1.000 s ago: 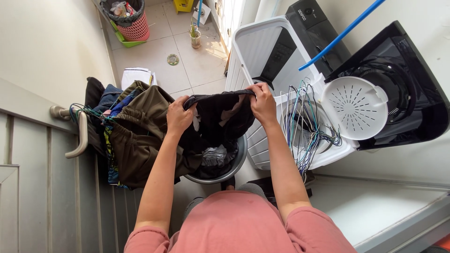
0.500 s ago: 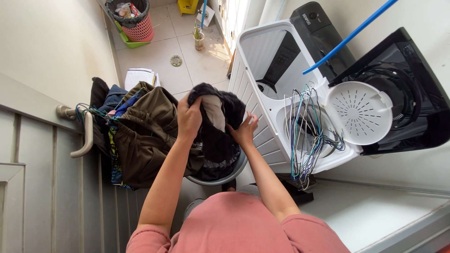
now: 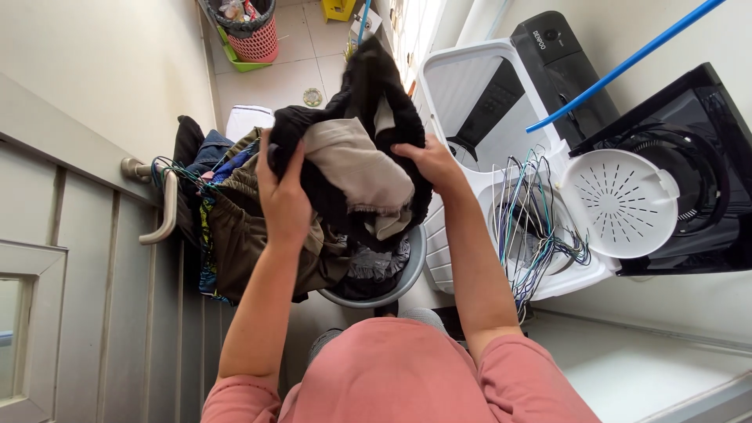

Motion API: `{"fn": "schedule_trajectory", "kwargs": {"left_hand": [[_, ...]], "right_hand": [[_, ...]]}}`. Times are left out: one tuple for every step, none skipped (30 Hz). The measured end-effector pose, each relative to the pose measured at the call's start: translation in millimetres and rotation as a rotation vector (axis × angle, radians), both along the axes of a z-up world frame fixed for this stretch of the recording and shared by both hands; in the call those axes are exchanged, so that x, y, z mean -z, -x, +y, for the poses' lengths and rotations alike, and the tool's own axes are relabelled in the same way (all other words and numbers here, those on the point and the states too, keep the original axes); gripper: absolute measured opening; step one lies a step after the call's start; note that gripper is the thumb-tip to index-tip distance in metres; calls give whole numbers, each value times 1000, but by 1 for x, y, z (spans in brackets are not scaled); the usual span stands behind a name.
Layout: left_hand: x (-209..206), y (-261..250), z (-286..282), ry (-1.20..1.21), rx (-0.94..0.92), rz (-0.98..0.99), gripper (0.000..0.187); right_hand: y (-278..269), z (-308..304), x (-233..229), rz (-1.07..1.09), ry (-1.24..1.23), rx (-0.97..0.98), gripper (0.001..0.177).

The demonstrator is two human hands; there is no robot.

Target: Hanging washed clothes on hangers in a laundry area.

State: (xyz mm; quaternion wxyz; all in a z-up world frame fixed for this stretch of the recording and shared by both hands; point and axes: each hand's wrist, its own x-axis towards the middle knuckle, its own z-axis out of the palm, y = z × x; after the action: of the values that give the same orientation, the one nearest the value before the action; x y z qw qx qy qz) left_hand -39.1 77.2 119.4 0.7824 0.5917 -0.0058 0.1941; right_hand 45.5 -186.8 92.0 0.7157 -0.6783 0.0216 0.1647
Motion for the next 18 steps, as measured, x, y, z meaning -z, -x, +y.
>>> {"fn": "schedule_trajectory", "kwargs": {"left_hand": [[-22,3,-1,0,0,1,52],[-44,5,0,-333,-6,174,54],[-66,7,1,-666,-11,349,56],[-50,3,6,-667,-16,351,56],[-34,-2,12,-916,21,507,69],[-19,-7,16,-1163,63,662,82],[-8,-9,15,-1161,59,663,82],[2,-13,14,-1324,53,571,103],[12,-17,12,-1485,49,474,124],[11,-20,2,-1485,48,473,124],[10,-23,-8,-1528,21,249,129],[11,-23,-18,-1559,-4,29,135],[25,-26,-19,-1558,-2,34,135],[38,-33,-19,-1420,83,-60,119],[51,-40,-20,-1279,165,-152,105],[57,-43,-19,-1278,168,-157,105],[64,-46,-18,-1128,265,-56,88],[70,-49,-19,-974,363,46,71]], "right_hand": [[4,0,-13,1,0,0,31],[6,2,-28,-73,30,-4,30],[8,4,-42,-147,60,-7,29],[7,5,-46,-147,58,-13,29],[6,6,-49,-235,133,-62,31],[4,6,-54,-326,209,-108,33],[0,7,-47,-328,209,-112,33],[-7,7,-41,-437,467,-230,37],[-14,8,-36,-543,727,-346,42],[-16,13,-29,-544,727,-346,42],[-19,19,-21,-765,817,-457,47],[-19,25,-12,-983,900,-576,53],[-11,30,-15,-980,898,-580,53],[-7,36,-20,-863,916,-657,51],[-2,41,-25,-745,930,-733,50],[5,38,-21,-744,934,-728,50],[12,34,-17,-624,874,-622,49],[20,29,-12,-500,813,-519,52]]}}
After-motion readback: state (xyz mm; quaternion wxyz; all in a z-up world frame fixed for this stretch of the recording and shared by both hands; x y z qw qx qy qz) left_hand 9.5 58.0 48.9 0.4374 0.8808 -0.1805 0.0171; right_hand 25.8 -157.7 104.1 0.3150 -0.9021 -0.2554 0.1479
